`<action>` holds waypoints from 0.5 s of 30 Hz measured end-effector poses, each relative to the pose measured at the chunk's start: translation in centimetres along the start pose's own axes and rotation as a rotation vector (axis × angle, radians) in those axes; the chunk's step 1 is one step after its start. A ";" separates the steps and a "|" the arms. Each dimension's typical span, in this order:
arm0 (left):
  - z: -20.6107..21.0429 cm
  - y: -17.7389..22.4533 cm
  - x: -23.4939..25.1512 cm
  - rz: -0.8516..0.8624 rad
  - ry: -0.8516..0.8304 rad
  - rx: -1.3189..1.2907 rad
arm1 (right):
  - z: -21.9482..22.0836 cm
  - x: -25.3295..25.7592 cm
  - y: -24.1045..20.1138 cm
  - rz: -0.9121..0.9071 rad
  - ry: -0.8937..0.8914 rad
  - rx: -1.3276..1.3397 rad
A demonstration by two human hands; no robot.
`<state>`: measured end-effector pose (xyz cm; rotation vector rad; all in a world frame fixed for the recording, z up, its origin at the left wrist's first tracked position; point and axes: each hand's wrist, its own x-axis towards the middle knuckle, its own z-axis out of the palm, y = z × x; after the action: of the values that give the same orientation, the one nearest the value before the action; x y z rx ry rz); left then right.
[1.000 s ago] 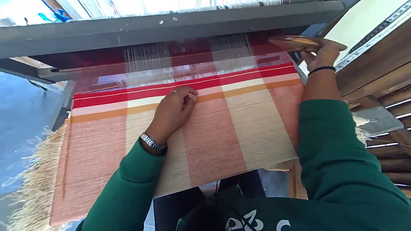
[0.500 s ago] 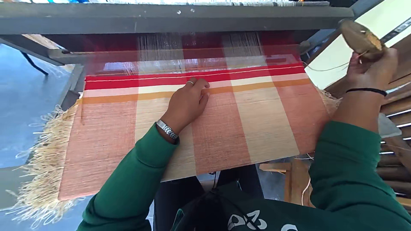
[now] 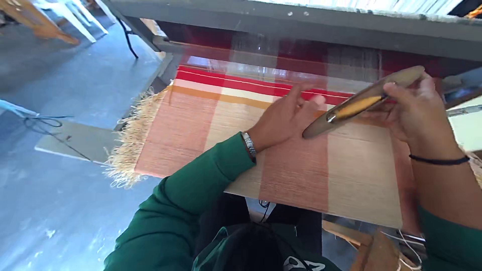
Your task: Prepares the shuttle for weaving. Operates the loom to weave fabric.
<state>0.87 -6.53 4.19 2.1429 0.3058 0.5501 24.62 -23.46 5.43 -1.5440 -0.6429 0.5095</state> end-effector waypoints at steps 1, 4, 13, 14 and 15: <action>0.6 0.9 -0.6 0.011 -0.029 -0.010 | 0.9 -0.2 0.0 0.023 0.001 -0.007; 2.9 0.6 -0.8 0.104 -0.074 0.195 | 2.6 -0.7 0.3 0.049 -0.029 -0.017; 3.5 -0.5 -0.7 0.223 -0.024 0.461 | 2.7 -1.0 0.7 0.010 -0.074 -0.093; 3.5 -0.5 -0.7 0.223 -0.024 0.474 | 2.6 -0.9 0.8 0.019 -0.074 -0.074; 3.5 -0.5 -0.7 0.226 -0.023 0.480 | 2.5 -0.8 0.9 0.027 -0.072 -0.062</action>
<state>1.96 -8.91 1.78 2.6684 0.1959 0.6266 22.46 -22.13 4.29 -1.6004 -0.6994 0.5720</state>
